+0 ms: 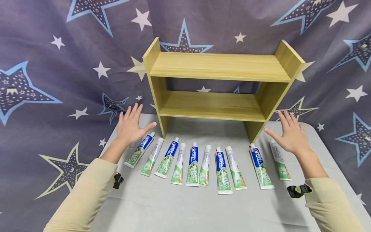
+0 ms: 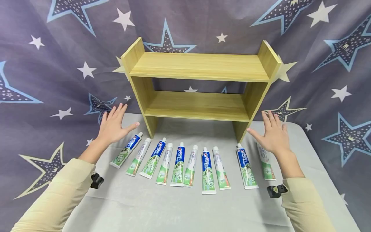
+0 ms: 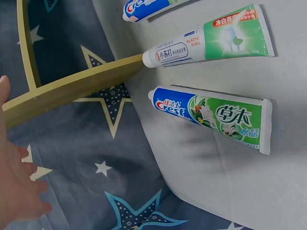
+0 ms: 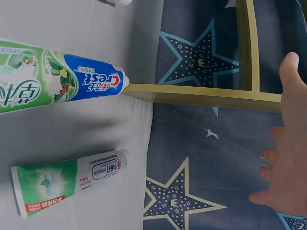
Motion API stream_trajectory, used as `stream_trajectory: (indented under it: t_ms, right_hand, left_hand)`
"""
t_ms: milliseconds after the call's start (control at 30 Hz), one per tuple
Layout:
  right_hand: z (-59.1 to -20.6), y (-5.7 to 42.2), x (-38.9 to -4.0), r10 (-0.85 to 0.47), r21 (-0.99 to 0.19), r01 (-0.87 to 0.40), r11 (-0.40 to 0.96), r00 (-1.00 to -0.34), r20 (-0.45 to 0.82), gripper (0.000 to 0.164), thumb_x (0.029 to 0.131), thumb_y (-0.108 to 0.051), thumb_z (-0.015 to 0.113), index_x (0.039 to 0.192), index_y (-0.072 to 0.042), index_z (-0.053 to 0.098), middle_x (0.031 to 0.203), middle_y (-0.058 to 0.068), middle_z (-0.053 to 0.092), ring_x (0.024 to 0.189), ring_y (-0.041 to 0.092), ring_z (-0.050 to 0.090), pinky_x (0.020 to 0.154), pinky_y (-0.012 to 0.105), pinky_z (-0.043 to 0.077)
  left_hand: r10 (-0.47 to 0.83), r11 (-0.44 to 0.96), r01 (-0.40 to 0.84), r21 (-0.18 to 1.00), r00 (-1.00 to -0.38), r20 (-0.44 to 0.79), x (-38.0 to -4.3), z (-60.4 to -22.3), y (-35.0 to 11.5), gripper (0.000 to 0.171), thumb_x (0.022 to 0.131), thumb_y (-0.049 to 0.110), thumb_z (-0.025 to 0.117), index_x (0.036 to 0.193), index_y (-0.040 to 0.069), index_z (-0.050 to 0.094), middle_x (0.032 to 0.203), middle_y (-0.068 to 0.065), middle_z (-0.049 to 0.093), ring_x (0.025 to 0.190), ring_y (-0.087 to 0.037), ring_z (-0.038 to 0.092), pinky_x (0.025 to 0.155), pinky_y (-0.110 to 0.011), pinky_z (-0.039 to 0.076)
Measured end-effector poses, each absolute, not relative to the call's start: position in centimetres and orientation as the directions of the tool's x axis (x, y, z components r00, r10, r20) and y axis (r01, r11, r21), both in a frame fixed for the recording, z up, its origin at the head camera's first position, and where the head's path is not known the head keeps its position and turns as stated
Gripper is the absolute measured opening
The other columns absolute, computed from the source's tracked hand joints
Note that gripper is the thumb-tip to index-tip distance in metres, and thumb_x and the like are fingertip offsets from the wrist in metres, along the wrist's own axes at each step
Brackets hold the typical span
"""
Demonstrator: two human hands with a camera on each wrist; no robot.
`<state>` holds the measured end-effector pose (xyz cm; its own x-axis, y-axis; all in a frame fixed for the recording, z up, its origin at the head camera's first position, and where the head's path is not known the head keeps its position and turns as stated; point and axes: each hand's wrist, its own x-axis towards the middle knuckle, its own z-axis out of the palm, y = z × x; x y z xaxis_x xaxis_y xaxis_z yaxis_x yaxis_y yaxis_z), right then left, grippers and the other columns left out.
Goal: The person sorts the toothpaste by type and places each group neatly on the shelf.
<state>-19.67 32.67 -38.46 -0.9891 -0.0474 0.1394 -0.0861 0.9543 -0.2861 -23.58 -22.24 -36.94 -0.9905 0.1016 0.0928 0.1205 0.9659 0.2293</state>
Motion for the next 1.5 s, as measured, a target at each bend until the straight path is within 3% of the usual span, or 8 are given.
stream_trajectory:
  t_ms: [267,633,933,1167,1500]
  right_hand:
    - [-38.7,32.8,-19.6,-0.058,-0.282,-0.099,0.954,-0.987,0.150,0.086,0.094,-0.060,0.041,0.154,-0.007,0.010,0.158,0.029,0.012,0.144,0.051,0.011,0.109,0.074,0.014]
    - [-40.1,33.5,-19.3,-0.050,-0.311,-0.088,0.946,-0.990,0.130,0.082,0.097,-0.055,0.044,0.149,0.005,0.022,0.145,0.039,0.029,0.132,0.057,0.028,0.106,0.071,0.025]
    - [-43.0,34.3,-18.0,-0.064,-0.281,-0.086,0.956,-0.994,0.087,0.072,0.096,-0.043,0.055,0.139,0.012,0.035,0.133,0.043,0.039,0.119,0.059,0.038,0.100,0.070,0.034]
    - [-44.6,35.1,-16.9,-0.085,-0.253,-0.094,0.963,-0.995,0.047,0.065,0.091,-0.032,0.065,0.131,0.015,0.042,0.126,0.044,0.045,0.112,0.060,0.043,0.095,0.069,0.039]
    - [-46.6,35.7,-16.1,-0.097,-0.241,-0.082,0.967,-0.994,-0.052,0.061,0.088,-0.026,0.066,0.127,0.017,0.045,0.121,0.045,0.047,0.107,0.059,0.048,0.088,0.067,0.045]
  left_hand:
    - [0.123,0.953,0.149,0.265,-0.986,0.111,-23.8,-37.2,-22.2,0.096,0.087,0.072,0.043,0.156,0.015,0.009,0.162,-0.013,0.013,0.150,-0.037,0.012,0.122,-0.059,-0.001]
    - [0.171,0.874,0.217,0.435,-0.975,0.142,-24.4,-37.6,-21.9,0.075,0.095,0.053,0.048,0.151,0.008,0.026,0.153,-0.020,0.035,0.141,-0.039,0.033,0.122,-0.054,0.012]
    - [0.172,0.827,0.229,0.513,-0.973,0.156,-24.3,-37.0,-21.8,0.066,0.096,0.045,0.051,0.148,0.009,0.033,0.150,-0.021,0.040,0.136,-0.041,0.039,0.113,-0.058,0.033]
    - [0.220,0.816,0.276,0.507,-0.961,0.169,-24.2,-36.2,-21.4,0.065,0.096,0.039,0.055,0.149,0.008,0.032,0.150,-0.020,0.040,0.137,-0.038,0.040,0.114,-0.055,0.034]
    - [0.230,0.770,0.306,0.561,-0.952,0.204,-24.3,-35.1,-20.9,0.059,0.095,0.027,0.059,0.146,0.006,0.037,0.145,-0.020,0.047,0.133,-0.036,0.045,0.112,-0.054,0.037]
